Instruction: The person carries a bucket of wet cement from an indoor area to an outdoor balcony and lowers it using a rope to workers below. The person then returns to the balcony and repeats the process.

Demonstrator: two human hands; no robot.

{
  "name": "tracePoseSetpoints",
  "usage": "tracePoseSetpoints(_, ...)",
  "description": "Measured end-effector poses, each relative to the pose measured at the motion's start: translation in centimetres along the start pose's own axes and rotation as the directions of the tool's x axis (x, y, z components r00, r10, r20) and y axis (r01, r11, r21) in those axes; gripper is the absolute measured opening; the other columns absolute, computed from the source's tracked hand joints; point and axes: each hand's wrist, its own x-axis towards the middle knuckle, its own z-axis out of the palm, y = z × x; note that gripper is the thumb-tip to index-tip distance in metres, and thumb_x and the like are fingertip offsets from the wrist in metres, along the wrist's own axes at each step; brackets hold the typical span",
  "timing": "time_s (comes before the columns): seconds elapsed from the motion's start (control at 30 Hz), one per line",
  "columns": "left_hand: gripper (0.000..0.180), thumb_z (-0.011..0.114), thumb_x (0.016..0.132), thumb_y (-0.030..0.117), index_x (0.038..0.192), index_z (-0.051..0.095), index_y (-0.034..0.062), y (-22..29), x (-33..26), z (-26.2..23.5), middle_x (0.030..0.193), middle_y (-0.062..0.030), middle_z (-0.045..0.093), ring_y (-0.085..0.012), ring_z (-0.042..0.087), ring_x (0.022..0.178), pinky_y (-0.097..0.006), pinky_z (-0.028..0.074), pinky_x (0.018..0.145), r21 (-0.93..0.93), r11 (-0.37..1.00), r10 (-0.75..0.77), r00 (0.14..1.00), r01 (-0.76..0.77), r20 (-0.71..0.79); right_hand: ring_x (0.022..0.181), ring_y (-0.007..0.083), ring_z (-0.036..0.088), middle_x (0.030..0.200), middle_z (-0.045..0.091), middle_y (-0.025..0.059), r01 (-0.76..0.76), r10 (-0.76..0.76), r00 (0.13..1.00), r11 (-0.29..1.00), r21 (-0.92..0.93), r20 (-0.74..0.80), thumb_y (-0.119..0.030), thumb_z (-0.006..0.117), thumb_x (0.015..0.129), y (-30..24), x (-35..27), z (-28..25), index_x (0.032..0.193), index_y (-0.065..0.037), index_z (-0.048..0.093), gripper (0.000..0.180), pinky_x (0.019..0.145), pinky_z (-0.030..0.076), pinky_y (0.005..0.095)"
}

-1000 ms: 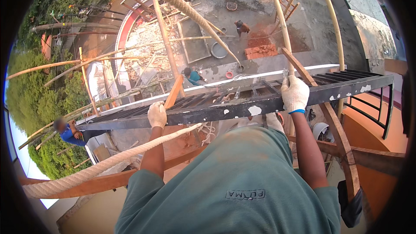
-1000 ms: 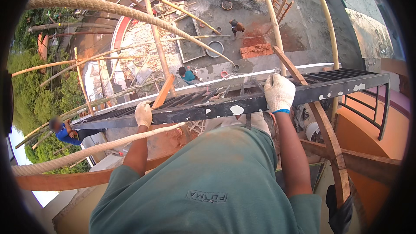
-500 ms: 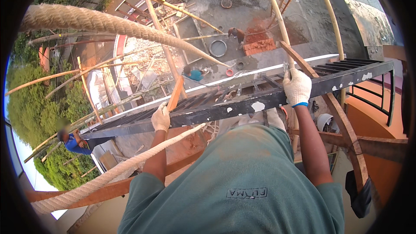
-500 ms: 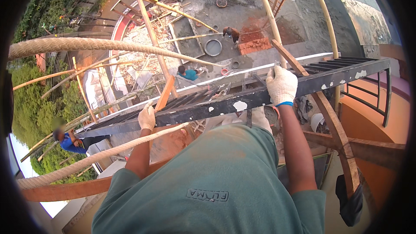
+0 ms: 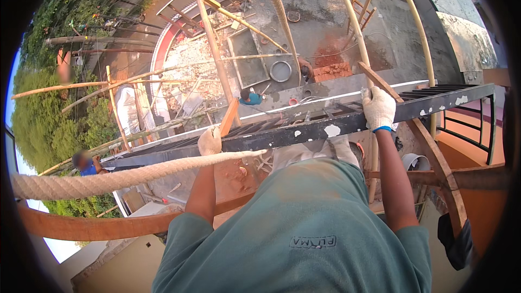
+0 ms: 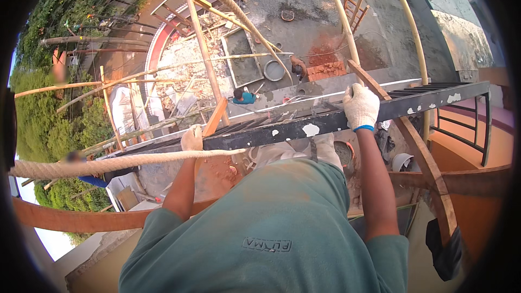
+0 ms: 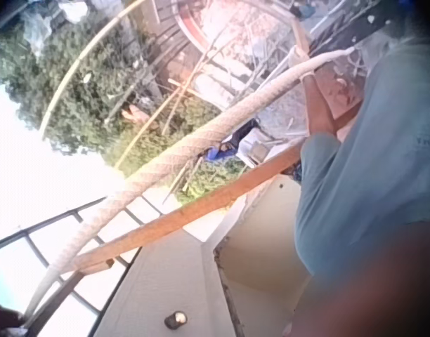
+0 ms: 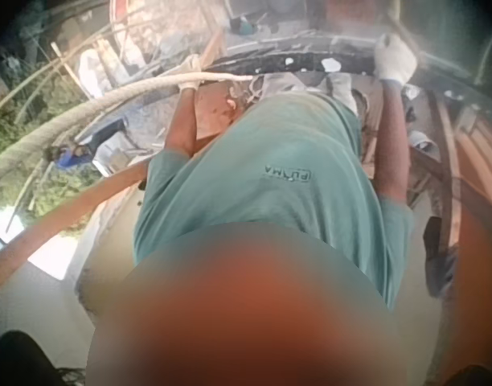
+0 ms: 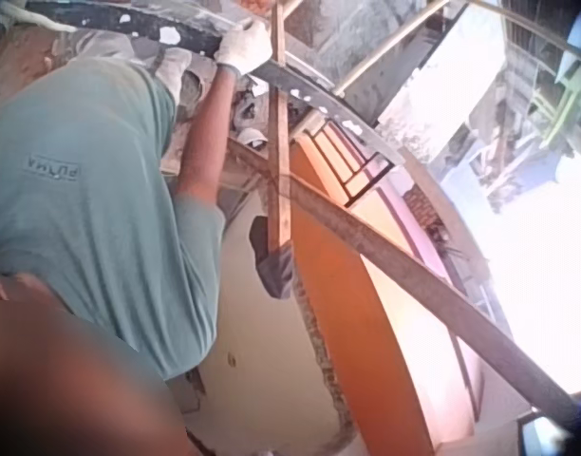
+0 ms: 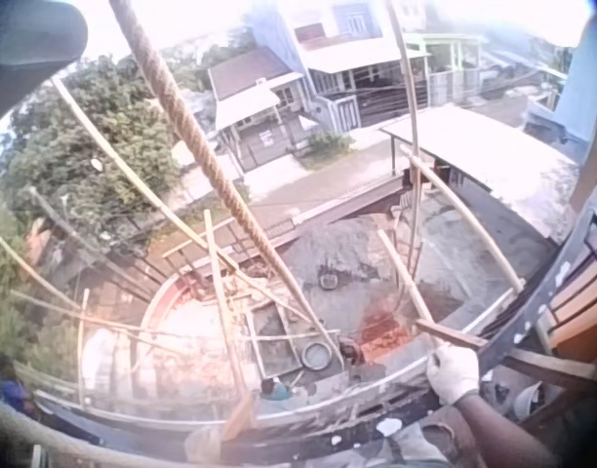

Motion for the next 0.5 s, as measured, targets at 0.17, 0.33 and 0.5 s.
tracePoseSetpoints(0.17, 0.033, 0.057, 0.105, 0.037, 0.116, 0.079, 0.0155, 1.9, -0.2, -0.6, 0.098, -0.0187, 0.078, -0.0448, 0.074, 0.095, -0.053, 0.057, 0.089, -0.206, 0.975, -0.071, 0.996, 0.081, 0.058, 0.086, 0.0396, 0.075, 0.087, 0.076, 0.0186, 0.001, 0.0, 1.0, 0.999, -0.046, 0.005, -0.032, 0.07, 0.098, 0.8, -0.2, 0.5, 0.092, -0.009, 0.075, 0.025, 0.08, 0.058, 0.0517)
tracePoseSetpoints(0.33, 0.04, 0.052, 0.104, 0.04, 0.111, 0.078, 0.0112, -1.9, 0.6, 1.8, 0.105, -0.0231, 0.078, -0.048, 0.073, 0.1, -0.057, 0.056, 0.09, 0.062, 0.998, 0.022, 1.0, -0.02, -0.017, 0.088, 0.0399, 0.076, 0.091, 0.077, 0.019, -0.015, 0.016, 1.0, 0.998, -0.055, 0.017, -0.035, 0.066, 0.101, 0.1, 0.0, 0.2, 0.096, -0.009, 0.076, 0.029, 0.081, 0.058, 0.0518)
tracePoseSetpoints(0.5, 0.044, 0.05, 0.105, 0.043, 0.109, 0.079, 0.0108, 1.4, -0.5, -1.0, 0.107, -0.0255, 0.077, -0.0472, 0.074, 0.102, -0.057, 0.056, 0.091, -0.046, 0.999, -0.005, 1.0, 0.004, -0.026, 0.091, 0.0419, 0.075, 0.093, 0.077, 0.0198, -0.051, 0.052, 0.999, 0.998, -0.029, 0.017, -0.038, 0.065, 0.102, 0.1, -0.2, 0.1, 0.102, -0.009, 0.078, 0.032, 0.084, 0.058, 0.0537)
